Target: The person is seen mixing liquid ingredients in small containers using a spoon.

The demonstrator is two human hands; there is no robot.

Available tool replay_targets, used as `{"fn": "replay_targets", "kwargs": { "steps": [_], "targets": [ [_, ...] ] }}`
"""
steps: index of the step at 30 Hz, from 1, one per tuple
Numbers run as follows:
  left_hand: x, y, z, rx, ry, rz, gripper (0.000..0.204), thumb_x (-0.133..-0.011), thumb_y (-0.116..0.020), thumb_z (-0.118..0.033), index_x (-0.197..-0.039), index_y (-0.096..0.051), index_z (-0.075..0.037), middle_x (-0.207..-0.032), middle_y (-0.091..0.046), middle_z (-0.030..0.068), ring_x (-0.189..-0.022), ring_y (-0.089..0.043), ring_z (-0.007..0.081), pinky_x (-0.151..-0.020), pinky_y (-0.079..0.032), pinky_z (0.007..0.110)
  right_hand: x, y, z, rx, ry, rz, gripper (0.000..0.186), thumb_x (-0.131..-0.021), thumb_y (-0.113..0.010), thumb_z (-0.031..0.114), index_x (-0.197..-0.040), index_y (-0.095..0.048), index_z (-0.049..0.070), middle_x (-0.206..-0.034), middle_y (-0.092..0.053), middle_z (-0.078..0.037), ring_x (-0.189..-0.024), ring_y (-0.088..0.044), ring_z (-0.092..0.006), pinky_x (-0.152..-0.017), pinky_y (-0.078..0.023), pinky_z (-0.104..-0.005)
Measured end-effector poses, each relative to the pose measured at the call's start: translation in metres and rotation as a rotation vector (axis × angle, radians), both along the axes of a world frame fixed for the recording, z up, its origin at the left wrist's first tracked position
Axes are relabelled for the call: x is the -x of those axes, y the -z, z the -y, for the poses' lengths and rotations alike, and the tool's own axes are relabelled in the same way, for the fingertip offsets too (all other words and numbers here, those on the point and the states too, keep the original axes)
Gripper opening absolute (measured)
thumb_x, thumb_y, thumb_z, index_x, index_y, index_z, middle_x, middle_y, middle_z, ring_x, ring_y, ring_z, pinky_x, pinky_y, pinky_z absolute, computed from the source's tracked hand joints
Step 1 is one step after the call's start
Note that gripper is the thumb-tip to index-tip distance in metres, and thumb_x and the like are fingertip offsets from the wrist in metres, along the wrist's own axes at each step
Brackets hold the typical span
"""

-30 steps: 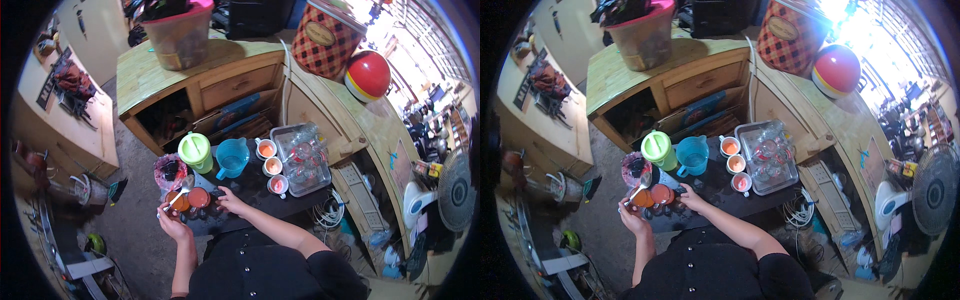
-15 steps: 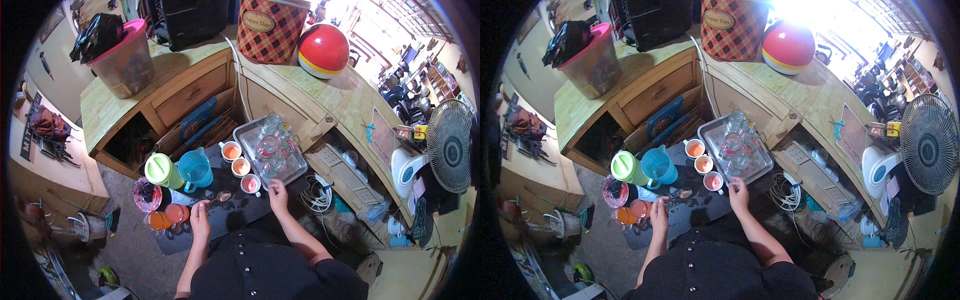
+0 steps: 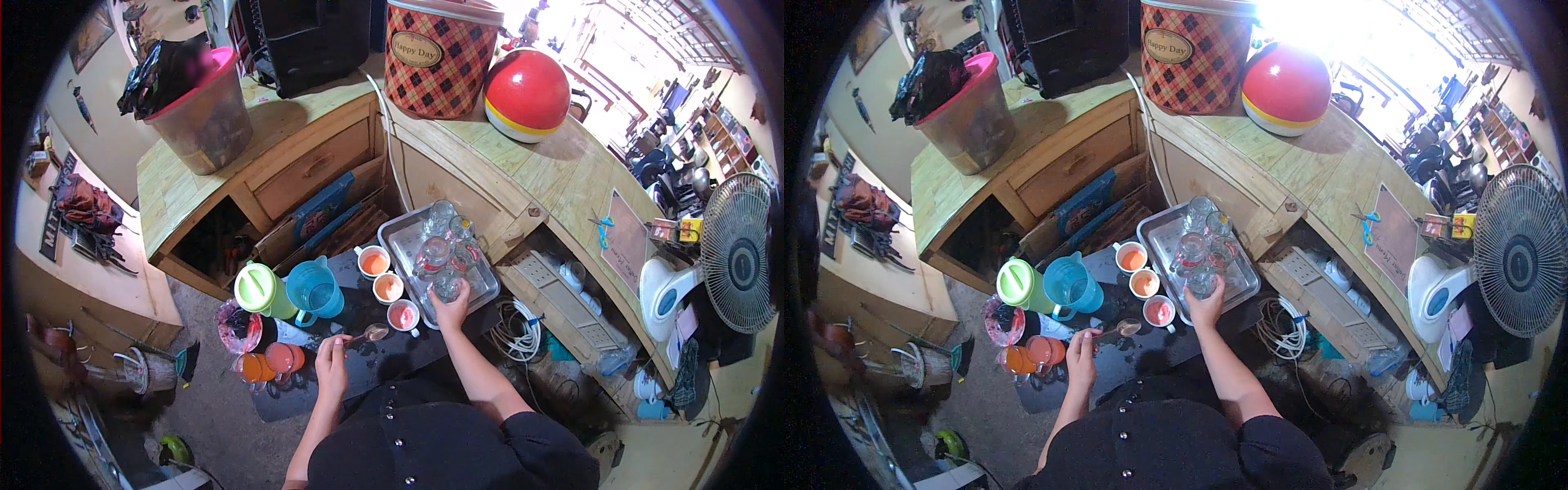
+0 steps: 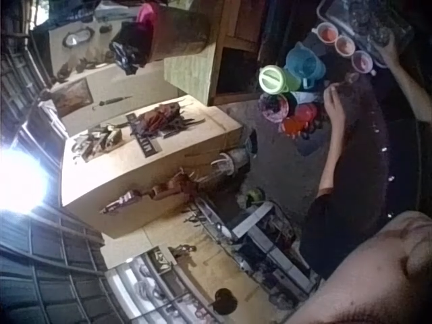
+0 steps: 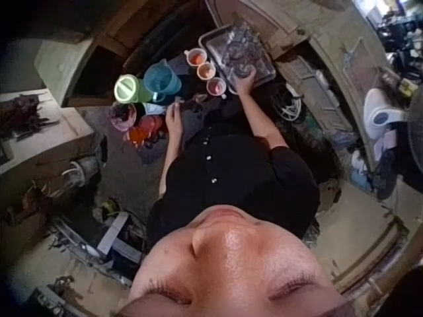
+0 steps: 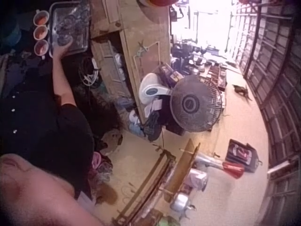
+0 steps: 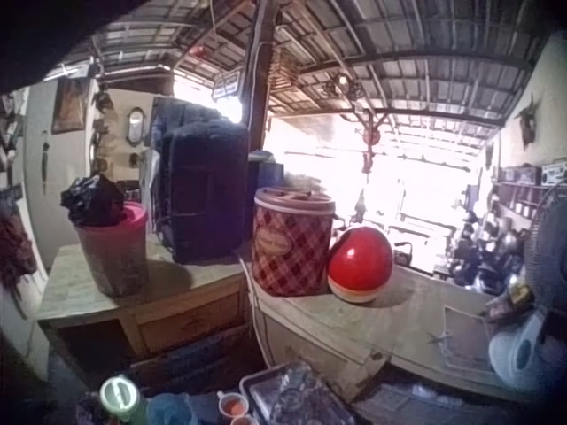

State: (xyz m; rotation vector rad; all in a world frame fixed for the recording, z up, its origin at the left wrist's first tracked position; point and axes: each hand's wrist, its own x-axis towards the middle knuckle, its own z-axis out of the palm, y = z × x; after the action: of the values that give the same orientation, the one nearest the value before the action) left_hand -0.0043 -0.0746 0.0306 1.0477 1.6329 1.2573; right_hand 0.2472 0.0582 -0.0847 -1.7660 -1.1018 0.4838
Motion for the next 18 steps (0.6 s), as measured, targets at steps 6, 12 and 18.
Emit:
{"fn": "replay_targets", "kwargs": {
  "steps": [6, 12, 18],
  "targets": [
    [0.006, 0.0, -0.001, -0.057, -0.041, 0.061, 0.031, -0.098, -0.044, -0.022, -0.094, -0.064, 0.001, -0.089, -0.058, 0.0058, -0.068, -0.05, 0.0106, -0.063, -0.041, 0.024, -0.015, -0.017, 0.014, -0.007, -0.077, 0.066, 0.081, -0.056, -0.085, 0.022, -0.123, -0.043, 0.004, -0.116, -0.056, -0.018, -0.11, -0.054, -0.034, -0.095, -0.042, -0.0409],
    [0.009, -0.006, -0.003, -0.096, -0.093, 0.117, 0.028, -0.099, -0.043, -0.022, -0.096, -0.063, -0.003, -0.087, -0.06, 0.0015, -0.067, -0.046, 0.0062, -0.063, -0.038, 0.021, -0.013, -0.077, 0.018, -0.199, -0.149, 0.103, 0.08, -0.056, -0.085, 0.02, -0.123, -0.045, 0.005, -0.116, -0.057, -0.016, -0.108, -0.056, -0.0311, -0.093, -0.043, -0.039],
    [0.006, -0.03, -0.003, -0.197, -0.213, 0.113, 0.031, -0.1, -0.039, -0.024, -0.096, -0.062, -0.003, -0.071, -0.049, -0.003, -0.061, -0.039, 0.0048, -0.056, -0.031, 0.021, 0.015, -0.102, 0.025, -0.353, -0.377, 0.046, 0.079, -0.058, -0.085, 0.019, -0.124, -0.045, 0.005, -0.117, -0.057, -0.014, -0.108, -0.057, -0.0302, -0.093, -0.044, -0.0388]
  ]
}}
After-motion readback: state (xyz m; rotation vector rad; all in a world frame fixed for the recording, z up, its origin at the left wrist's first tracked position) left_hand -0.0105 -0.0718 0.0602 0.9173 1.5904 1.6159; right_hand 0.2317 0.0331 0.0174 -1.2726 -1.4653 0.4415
